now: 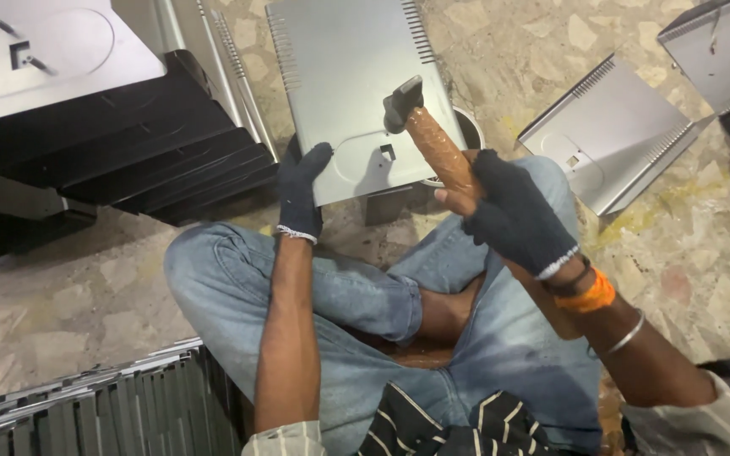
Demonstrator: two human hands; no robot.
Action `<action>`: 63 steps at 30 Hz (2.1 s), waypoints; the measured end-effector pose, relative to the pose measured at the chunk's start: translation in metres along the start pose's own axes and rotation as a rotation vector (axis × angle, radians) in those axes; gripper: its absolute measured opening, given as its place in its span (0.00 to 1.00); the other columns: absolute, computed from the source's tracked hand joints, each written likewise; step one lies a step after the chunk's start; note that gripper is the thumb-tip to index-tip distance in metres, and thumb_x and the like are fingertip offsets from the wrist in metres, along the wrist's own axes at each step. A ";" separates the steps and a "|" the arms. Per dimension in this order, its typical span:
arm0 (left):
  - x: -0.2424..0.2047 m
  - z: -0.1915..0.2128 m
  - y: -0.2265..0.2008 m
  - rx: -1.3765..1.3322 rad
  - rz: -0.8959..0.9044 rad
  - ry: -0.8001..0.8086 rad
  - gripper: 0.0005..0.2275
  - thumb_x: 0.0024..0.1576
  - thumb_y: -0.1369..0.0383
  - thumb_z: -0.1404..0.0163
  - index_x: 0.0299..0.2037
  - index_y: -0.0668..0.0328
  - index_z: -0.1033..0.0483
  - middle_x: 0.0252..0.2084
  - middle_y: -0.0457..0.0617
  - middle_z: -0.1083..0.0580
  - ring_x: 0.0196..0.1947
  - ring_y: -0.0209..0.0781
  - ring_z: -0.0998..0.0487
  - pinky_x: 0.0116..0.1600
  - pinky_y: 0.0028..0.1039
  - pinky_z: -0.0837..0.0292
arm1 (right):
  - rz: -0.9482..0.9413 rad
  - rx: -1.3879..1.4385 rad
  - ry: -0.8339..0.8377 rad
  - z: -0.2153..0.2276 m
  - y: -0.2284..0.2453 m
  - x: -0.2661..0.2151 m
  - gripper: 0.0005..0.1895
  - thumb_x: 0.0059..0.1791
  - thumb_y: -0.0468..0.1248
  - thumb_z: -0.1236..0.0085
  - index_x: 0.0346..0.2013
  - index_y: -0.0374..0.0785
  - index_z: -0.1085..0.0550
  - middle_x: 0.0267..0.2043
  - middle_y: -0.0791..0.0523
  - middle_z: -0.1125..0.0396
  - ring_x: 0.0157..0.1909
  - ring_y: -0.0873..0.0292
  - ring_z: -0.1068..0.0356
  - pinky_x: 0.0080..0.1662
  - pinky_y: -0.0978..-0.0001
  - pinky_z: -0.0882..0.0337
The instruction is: The person sits on the workshop floor and assembles sheet-metal enclosure panels. They take fasteners from a metal bowl, position a small block and panel against a metal cover resting on their lap, and hammer the fasteners to attach the parts, then set the finished cover aside and pick up the next panel.
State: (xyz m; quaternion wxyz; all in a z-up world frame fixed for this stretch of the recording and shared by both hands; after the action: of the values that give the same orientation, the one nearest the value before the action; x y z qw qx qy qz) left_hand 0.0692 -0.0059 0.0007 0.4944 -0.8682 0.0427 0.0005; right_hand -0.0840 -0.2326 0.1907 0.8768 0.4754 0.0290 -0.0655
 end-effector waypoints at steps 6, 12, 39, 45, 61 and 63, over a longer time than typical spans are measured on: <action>-0.015 -0.018 -0.024 -0.005 -0.021 0.030 0.17 0.55 0.71 0.43 0.55 0.66 0.24 0.44 0.47 0.22 0.42 0.36 0.22 0.50 0.26 0.25 | 0.043 -0.030 0.044 -0.021 -0.020 -0.018 0.24 0.49 0.48 0.40 0.48 0.30 0.31 0.30 0.57 0.32 0.22 0.64 0.29 0.24 0.71 0.28; 0.002 0.006 0.002 0.078 -0.097 0.022 0.18 0.55 0.73 0.41 0.55 0.68 0.24 0.44 0.47 0.23 0.41 0.36 0.24 0.49 0.26 0.26 | 0.008 -0.074 -0.015 0.011 0.025 -0.014 0.23 0.49 0.50 0.42 0.46 0.33 0.31 0.21 0.57 0.35 0.20 0.61 0.31 0.24 0.66 0.29; -0.004 0.001 -0.001 -0.004 -0.054 0.008 0.19 0.53 0.71 0.41 0.55 0.67 0.24 0.45 0.49 0.22 0.43 0.38 0.22 0.51 0.28 0.26 | 0.191 -0.211 0.011 0.045 -0.024 -0.003 0.17 0.53 0.46 0.43 0.41 0.31 0.26 0.27 0.49 0.32 0.27 0.54 0.30 0.33 0.62 0.30; -0.006 0.001 -0.006 0.076 -0.079 0.005 0.18 0.54 0.70 0.41 0.55 0.68 0.23 0.44 0.48 0.22 0.42 0.36 0.23 0.49 0.27 0.26 | 0.113 -0.331 0.122 -0.033 -0.030 -0.012 0.17 0.51 0.44 0.47 0.44 0.32 0.26 0.31 0.44 0.30 0.35 0.44 0.28 0.40 0.50 0.31; 0.000 0.010 0.007 0.071 -0.129 0.048 0.16 0.57 0.72 0.41 0.54 0.70 0.22 0.45 0.48 0.22 0.42 0.36 0.24 0.50 0.27 0.26 | -0.156 -0.044 0.031 -0.020 -0.001 -0.023 0.18 0.45 0.47 0.40 0.42 0.38 0.29 0.21 0.57 0.31 0.18 0.63 0.30 0.21 0.67 0.29; 0.010 0.018 0.017 0.062 -0.128 0.060 0.17 0.55 0.71 0.41 0.54 0.69 0.23 0.45 0.49 0.22 0.41 0.37 0.23 0.48 0.28 0.25 | -0.209 -0.047 0.127 -0.018 0.002 -0.017 0.18 0.45 0.46 0.38 0.39 0.34 0.26 0.19 0.54 0.32 0.17 0.61 0.32 0.21 0.66 0.32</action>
State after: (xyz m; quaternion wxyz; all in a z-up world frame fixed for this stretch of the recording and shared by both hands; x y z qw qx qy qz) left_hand 0.0783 0.0004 -0.0238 0.5184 -0.8531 0.0017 -0.0585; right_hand -0.1003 -0.2145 0.1844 0.8725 0.4524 0.1355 -0.1255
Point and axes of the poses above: each hand's wrist, its own x-axis towards the middle knuckle, its own z-axis out of the back of the hand, y = z × x, the point moved 7 cm from there along x, towards the middle knuckle
